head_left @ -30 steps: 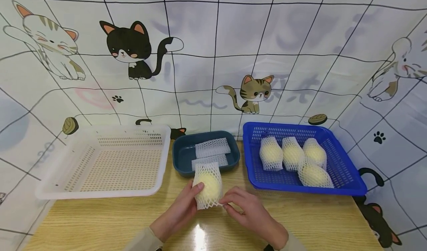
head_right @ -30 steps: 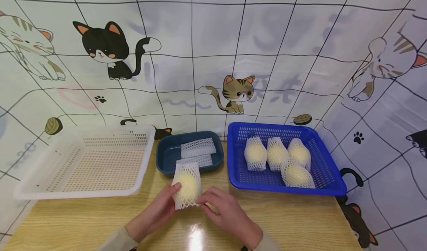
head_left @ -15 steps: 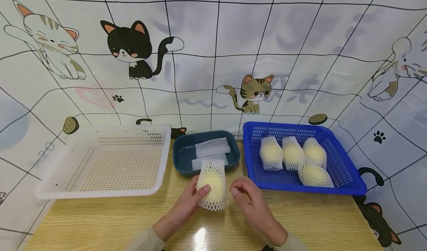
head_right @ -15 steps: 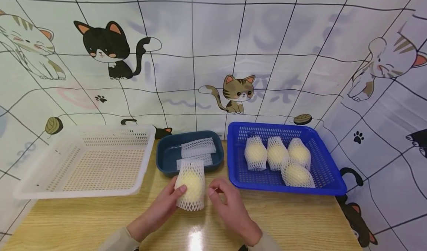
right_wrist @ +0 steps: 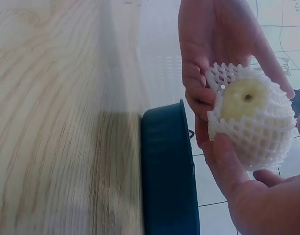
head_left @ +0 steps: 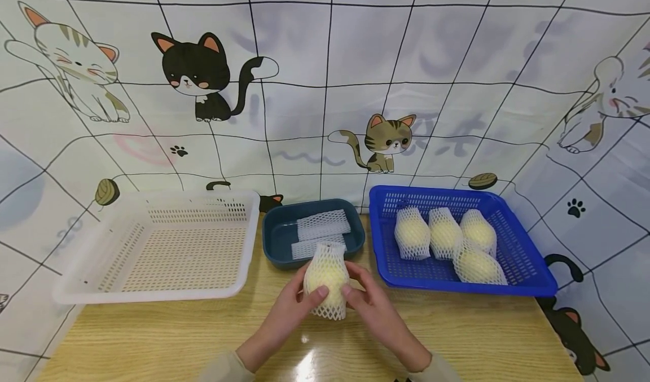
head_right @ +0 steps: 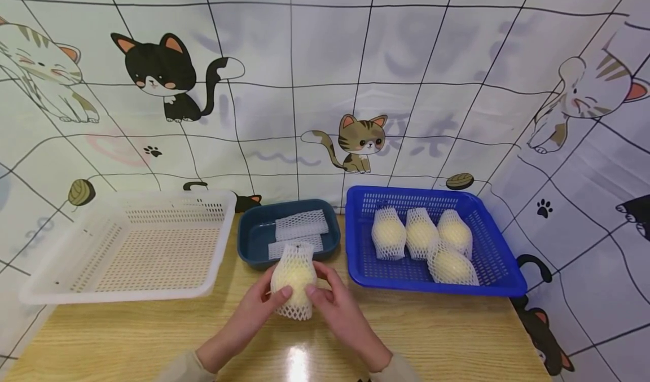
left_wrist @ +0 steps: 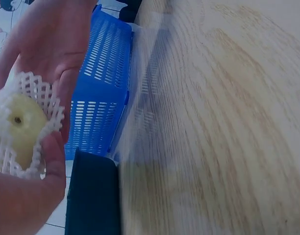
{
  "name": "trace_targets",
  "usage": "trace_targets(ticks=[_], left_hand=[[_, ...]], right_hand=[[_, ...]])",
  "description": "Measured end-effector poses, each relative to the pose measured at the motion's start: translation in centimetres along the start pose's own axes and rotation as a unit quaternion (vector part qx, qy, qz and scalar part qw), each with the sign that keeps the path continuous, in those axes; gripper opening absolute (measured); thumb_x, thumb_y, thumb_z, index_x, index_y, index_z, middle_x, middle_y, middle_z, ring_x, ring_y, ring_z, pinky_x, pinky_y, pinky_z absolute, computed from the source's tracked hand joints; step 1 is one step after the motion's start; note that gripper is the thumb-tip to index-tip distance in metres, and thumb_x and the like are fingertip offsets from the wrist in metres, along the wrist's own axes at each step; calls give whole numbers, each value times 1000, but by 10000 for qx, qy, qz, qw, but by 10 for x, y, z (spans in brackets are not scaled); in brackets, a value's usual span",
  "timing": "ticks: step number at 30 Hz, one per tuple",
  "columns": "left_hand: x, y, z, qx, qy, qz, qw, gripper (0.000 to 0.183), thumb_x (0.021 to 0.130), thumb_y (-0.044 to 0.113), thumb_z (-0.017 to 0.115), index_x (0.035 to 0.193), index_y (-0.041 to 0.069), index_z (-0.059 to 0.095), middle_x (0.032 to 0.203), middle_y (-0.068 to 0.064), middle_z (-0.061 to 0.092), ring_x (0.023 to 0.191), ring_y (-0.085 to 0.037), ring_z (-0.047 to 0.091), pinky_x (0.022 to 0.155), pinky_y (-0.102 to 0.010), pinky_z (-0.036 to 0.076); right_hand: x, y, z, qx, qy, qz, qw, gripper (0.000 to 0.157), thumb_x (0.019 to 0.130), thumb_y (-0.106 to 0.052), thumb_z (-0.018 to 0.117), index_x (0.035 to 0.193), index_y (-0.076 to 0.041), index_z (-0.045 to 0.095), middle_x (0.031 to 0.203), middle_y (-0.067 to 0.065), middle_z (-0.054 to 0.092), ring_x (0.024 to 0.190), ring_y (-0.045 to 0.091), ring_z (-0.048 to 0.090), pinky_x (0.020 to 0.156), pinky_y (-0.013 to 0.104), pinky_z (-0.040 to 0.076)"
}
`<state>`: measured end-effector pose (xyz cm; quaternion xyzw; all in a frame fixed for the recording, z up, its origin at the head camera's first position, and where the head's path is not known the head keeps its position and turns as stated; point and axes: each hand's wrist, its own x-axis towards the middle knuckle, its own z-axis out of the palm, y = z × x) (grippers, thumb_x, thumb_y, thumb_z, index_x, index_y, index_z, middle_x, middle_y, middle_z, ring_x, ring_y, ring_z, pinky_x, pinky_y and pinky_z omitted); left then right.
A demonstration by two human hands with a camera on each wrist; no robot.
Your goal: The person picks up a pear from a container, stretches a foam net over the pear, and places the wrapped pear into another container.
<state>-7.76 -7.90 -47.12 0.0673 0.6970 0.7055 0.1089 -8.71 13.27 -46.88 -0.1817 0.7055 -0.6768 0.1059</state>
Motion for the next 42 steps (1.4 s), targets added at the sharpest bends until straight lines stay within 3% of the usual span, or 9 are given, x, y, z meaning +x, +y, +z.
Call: trace_targets(ticks=[7,10,17,26,31,37,42], left_hand=[[-1,2,5,85,417,119,9990,66,102,24,68,160,17,38,134,-21,53,106,-28,66,81,-30,58],[0,3,5,72,622,33,9980,70,98,25,72,158,14,38,127,-20,57,106,-27,66,81,-29,57],[0,2,9,129,1213,-72,9925,60,85,26,86,127,2,50,115,-15,62,98,-23,64,78,-27,55],[-1,1,17,86,1551,134,9878,57,80,20,90,115,1,49,89,-10,63,79,-19,62,64,-23,51],[-4,1,22,-273,1240,313,9914,53,87,16,85,118,-1,45,93,-12,65,84,-16,65,70,-25,55],[-8,1,24,-703,569,922,9916,30,108,13,50,128,-8,43,125,-20,54,108,-14,65,95,-29,52],[-9,2,27,-1008,54,1247,9870,35,110,14,39,135,-11,42,137,-21,47,117,-14,61,106,-33,48]], right_hand=[[0,-1,1,317,28,57,9995,54,108,-12,52,155,5,31,151,31,38,114,23,66,93,37,57],[0,-1,2,488,57,125,9987,57,107,-12,52,156,7,27,152,33,36,115,23,66,94,38,57],[-1,-1,5,668,382,445,9960,62,106,-12,54,157,6,24,155,33,36,123,35,59,94,40,57],[-3,-1,6,826,459,470,9944,63,106,-14,54,157,7,23,156,31,34,123,27,58,95,40,56],[-4,-3,5,870,571,489,9934,61,107,-14,52,158,4,25,152,29,40,124,20,57,97,38,55],[-6,-10,-1,929,753,507,9915,58,108,-15,50,157,4,26,141,28,50,118,16,60,95,32,54],[-8,-15,-7,903,905,465,9907,57,108,-12,50,158,0,26,137,25,53,117,16,61,93,30,55]])
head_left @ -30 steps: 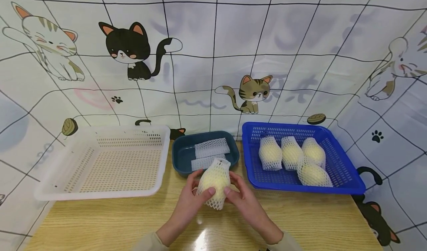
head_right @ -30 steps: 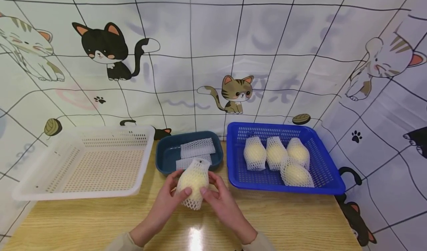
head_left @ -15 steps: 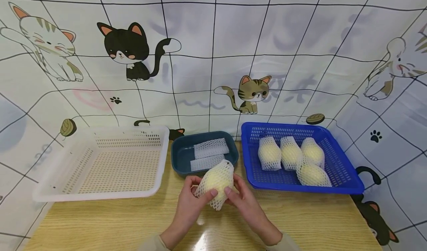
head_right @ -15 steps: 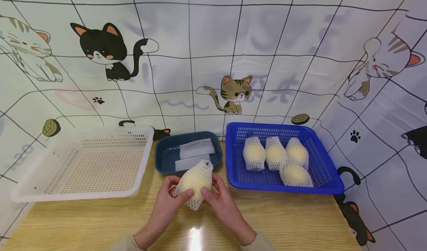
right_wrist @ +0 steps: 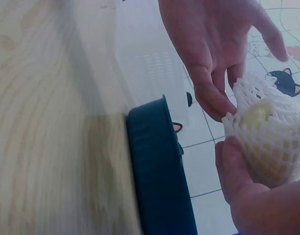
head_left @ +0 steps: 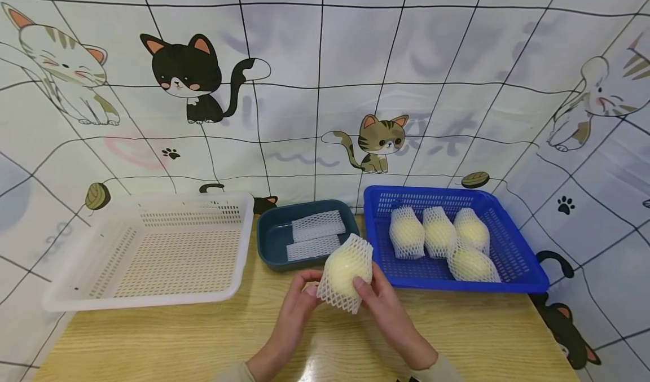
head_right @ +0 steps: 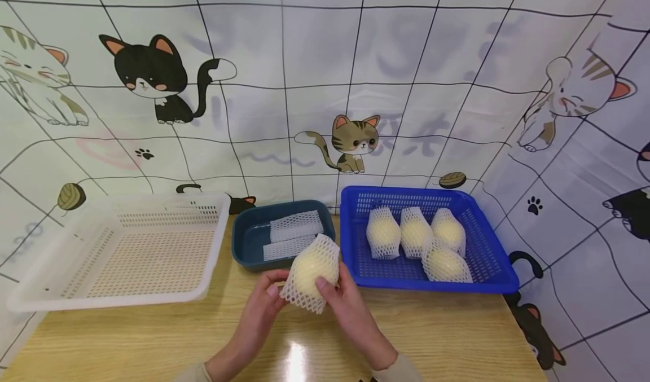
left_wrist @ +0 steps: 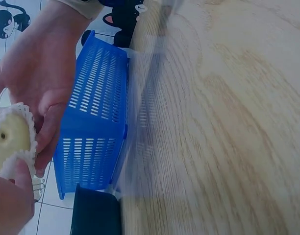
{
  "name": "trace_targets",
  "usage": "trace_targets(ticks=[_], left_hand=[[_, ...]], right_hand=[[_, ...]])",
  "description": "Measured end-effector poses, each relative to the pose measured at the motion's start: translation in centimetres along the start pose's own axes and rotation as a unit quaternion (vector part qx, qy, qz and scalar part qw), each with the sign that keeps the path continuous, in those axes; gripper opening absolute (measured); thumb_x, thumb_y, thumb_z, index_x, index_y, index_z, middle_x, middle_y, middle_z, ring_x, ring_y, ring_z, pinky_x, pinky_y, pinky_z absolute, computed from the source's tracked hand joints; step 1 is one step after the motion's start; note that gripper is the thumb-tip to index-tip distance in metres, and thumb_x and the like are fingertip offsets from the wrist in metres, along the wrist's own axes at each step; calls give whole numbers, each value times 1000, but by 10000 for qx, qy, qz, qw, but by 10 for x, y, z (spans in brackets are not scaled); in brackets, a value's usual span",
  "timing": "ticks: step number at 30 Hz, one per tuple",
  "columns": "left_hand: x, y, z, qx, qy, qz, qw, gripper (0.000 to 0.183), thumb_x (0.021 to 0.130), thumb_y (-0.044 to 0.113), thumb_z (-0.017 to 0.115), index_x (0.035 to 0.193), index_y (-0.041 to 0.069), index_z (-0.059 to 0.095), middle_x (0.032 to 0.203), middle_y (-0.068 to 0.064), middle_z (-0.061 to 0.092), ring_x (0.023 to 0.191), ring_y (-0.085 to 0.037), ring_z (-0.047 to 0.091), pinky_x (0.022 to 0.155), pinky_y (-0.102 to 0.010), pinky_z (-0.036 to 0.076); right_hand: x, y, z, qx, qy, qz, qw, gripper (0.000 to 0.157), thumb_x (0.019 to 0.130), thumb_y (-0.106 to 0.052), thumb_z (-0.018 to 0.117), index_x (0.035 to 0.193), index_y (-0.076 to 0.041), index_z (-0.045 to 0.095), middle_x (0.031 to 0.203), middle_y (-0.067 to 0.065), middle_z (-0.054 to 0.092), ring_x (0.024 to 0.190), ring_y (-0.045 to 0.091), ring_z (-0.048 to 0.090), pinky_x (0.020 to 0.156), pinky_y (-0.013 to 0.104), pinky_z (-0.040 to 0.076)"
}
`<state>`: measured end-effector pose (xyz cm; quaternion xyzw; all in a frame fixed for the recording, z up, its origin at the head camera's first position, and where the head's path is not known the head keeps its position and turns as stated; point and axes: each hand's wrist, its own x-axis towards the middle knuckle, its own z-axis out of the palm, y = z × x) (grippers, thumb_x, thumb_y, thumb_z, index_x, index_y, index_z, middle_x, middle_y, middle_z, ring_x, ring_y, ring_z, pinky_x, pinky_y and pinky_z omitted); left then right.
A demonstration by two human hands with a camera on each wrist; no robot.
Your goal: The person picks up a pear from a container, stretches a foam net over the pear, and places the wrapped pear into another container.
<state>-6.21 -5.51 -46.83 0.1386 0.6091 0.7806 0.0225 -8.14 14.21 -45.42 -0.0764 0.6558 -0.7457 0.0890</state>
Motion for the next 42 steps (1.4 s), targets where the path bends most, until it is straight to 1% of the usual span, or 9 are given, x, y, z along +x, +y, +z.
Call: trace_targets(ticks=[5,12,16,19,22,28,31,35,42], left_hand=[[-1,0,4,-286,-491,69,9984,39,108,13,41,139,-12,39,137,-13,49,120,-14,61,108,-33,46],[4,-7,7,71,-716,389,9966,37,111,11,36,140,-12,39,138,-29,46,125,-22,58,107,-33,48],[11,-12,10,588,-485,405,9963,33,111,10,41,137,-11,45,131,-28,54,123,-30,58,104,-33,49],[16,-17,12,1542,-519,499,9854,31,110,12,47,137,-2,51,131,-18,60,124,-28,58,102,-34,50],[21,-23,13,2899,-859,809,9497,37,109,21,53,142,6,50,138,-7,57,127,-24,56,103,-37,50],[25,-27,19,4735,-1699,1500,8511,58,108,44,52,156,12,41,161,-6,38,146,-26,41,113,-48,42],[25,-31,25,5152,-1970,1751,8155,64,107,48,51,159,14,37,168,-8,27,151,-33,33,114,-54,40],[25,-37,34,5578,-2153,1938,7778,68,107,53,49,162,16,33,171,-8,20,153,-39,27,113,-57,40],[24,-40,36,6193,-2159,1935,7297,73,104,55,52,163,19,31,173,-6,15,153,-36,28,111,-57,43]], right_hand=[[0,-7,-6,-16,124,-35,9999,58,106,-10,53,157,0,28,134,23,55,115,18,63,91,30,56],[-2,-20,-21,-94,269,-60,9996,62,104,-10,54,158,1,26,135,25,52,113,18,62,90,29,57],[-4,-29,-35,-346,455,-177,9982,63,104,-10,53,159,3,23,138,25,48,114,13,60,91,25,55],[-6,-38,-48,-654,621,-438,9950,60,104,-9,52,157,4,27,136,21,49,113,11,59,91,22,53],[-7,-49,-64,-1022,810,-628,9895,55,107,-10,51,156,2,31,133,16,50,112,10,58,91,19,51],[-1,-67,-106,-2032,1118,-210,9725,63,110,-27,49,162,-5,22,146,17,43,121,13,49,91,11,43],[4,-73,-131,-2563,1094,302,9599,78,109,-38,51,165,-4,8,158,27,30,137,32,42,106,34,46],[11,-76,-156,-3287,931,738,9369,93,106,-48,53,163,4,0,163,37,13,145,56,24,108,74,31],[22,-76,-173,-4470,625,1185,8844,106,102,-58,56,156,18,6,157,46,18,138,62,32,103,73,38]])
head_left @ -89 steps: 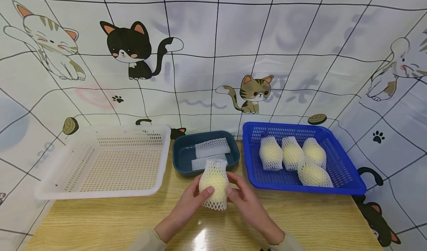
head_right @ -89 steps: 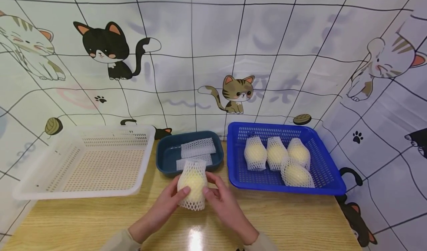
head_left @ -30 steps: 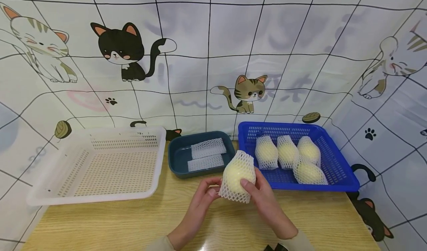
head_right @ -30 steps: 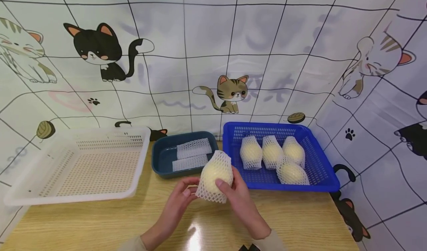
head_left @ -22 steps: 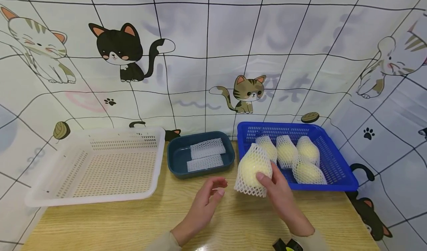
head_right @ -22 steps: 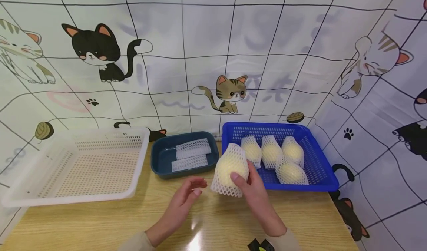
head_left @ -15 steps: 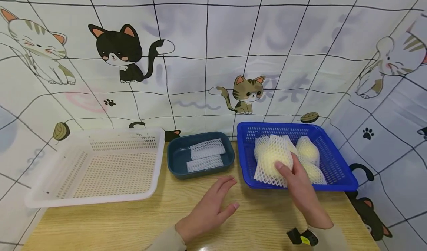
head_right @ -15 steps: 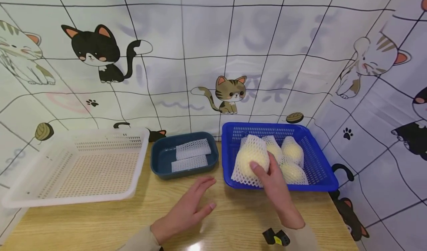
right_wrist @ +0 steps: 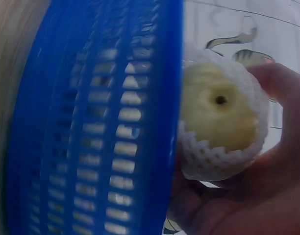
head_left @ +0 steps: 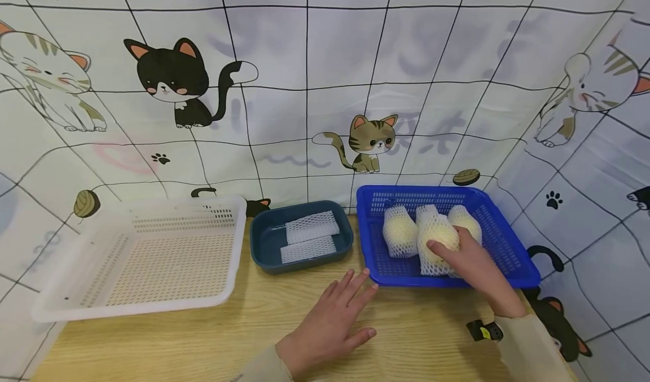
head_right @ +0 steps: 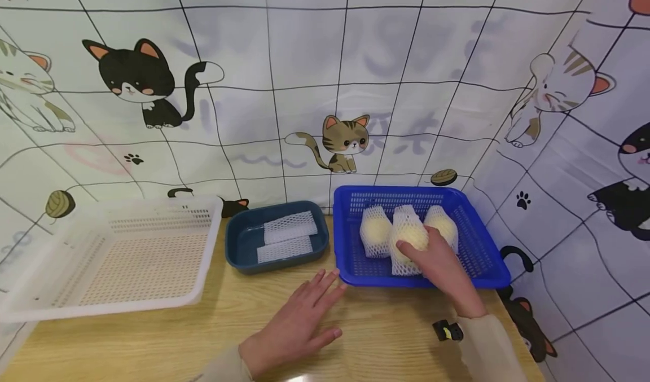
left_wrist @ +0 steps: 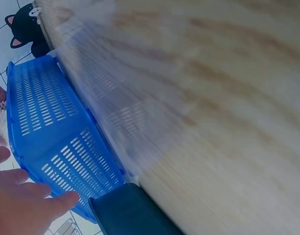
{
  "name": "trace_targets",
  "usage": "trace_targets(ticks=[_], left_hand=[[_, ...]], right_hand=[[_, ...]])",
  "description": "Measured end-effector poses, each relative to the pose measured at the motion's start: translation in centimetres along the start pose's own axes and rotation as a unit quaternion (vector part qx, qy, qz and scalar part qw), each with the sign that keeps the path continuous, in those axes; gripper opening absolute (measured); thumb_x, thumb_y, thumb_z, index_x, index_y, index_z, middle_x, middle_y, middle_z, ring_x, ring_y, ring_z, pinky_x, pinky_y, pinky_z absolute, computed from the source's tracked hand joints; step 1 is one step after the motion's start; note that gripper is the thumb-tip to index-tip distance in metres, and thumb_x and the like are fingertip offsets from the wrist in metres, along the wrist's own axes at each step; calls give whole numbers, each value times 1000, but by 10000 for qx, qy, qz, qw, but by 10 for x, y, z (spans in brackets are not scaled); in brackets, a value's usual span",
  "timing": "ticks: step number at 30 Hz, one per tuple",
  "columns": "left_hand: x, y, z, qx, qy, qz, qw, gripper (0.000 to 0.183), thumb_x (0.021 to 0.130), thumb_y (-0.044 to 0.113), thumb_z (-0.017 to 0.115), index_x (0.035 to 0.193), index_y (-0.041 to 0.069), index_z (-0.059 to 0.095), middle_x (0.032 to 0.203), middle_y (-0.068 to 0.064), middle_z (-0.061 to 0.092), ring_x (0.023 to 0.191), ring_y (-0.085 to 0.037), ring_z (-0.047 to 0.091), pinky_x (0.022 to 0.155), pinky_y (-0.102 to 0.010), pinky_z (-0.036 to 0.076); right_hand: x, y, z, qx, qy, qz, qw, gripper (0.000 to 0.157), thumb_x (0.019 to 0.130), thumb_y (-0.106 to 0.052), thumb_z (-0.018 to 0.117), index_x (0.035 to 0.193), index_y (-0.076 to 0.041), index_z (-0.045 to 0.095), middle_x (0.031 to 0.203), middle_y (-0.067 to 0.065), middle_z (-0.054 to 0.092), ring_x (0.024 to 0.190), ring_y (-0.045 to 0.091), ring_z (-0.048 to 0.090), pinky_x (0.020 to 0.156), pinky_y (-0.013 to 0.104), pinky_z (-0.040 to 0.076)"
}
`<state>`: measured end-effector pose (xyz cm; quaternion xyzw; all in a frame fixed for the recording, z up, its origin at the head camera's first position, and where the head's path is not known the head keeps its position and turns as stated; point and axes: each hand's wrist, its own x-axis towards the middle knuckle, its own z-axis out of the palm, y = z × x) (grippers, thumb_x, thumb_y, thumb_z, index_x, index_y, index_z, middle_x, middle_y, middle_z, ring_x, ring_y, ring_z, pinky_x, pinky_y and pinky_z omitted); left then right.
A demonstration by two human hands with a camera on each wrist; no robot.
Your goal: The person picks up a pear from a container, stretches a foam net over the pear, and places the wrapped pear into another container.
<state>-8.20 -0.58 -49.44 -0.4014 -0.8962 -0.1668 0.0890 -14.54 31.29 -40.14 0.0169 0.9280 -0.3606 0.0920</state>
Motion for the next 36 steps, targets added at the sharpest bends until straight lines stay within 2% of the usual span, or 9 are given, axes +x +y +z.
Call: trace_targets(ticks=[4,8,15,19,26,32,36], left_hand=[[-2,-2,-1,309,-6,15,9995,73,105,57,50,163,18,30,173,-5,15,153,-33,28,112,-55,42],[-1,-3,-2,548,67,68,9985,75,105,57,48,164,14,29,171,-6,20,151,-33,33,113,-52,42],[7,-3,-5,903,234,167,9955,78,104,56,51,163,10,28,165,-8,35,146,-32,41,115,-48,40],[10,0,-5,846,158,101,9962,79,103,57,52,162,10,30,163,-9,36,146,-32,40,115,-49,41],[9,2,-2,818,147,51,9965,79,103,60,51,161,10,33,164,-10,34,146,-34,40,113,-49,42],[6,1,0,774,210,18,9968,79,103,60,51,160,9,35,164,-11,33,146,-35,40,113,-48,42],[6,0,2,774,250,29,9967,78,103,60,51,160,8,36,164,-12,33,146,-36,39,114,-48,42]], right_hand=[[7,0,3,-703,-59,-55,9975,106,99,-57,60,150,25,17,149,49,29,131,63,41,100,71,42],[13,-1,8,-1419,-110,-99,9898,103,96,-59,63,145,26,29,137,49,42,119,59,53,91,68,48],[17,-3,17,-2236,-153,-78,9745,96,92,-57,68,132,26,41,120,48,49,98,53,61,80,65,51],[19,-4,22,-2413,-152,-128,9703,91,92,-52,69,125,29,46,114,47,48,84,45,63,71,59,55],[20,-8,30,-2477,-268,-105,9684,87,92,-48,71,123,30,47,113,46,45,75,40,61,70,57,55],[23,-7,35,-2491,-285,-192,9679,86,91,-48,72,121,29,48,111,44,47,79,43,62,73,59,55],[23,-4,35,-2446,-397,-140,9687,94,93,-53,69,132,28,43,124,51,42,95,53,63,81,61,54]])
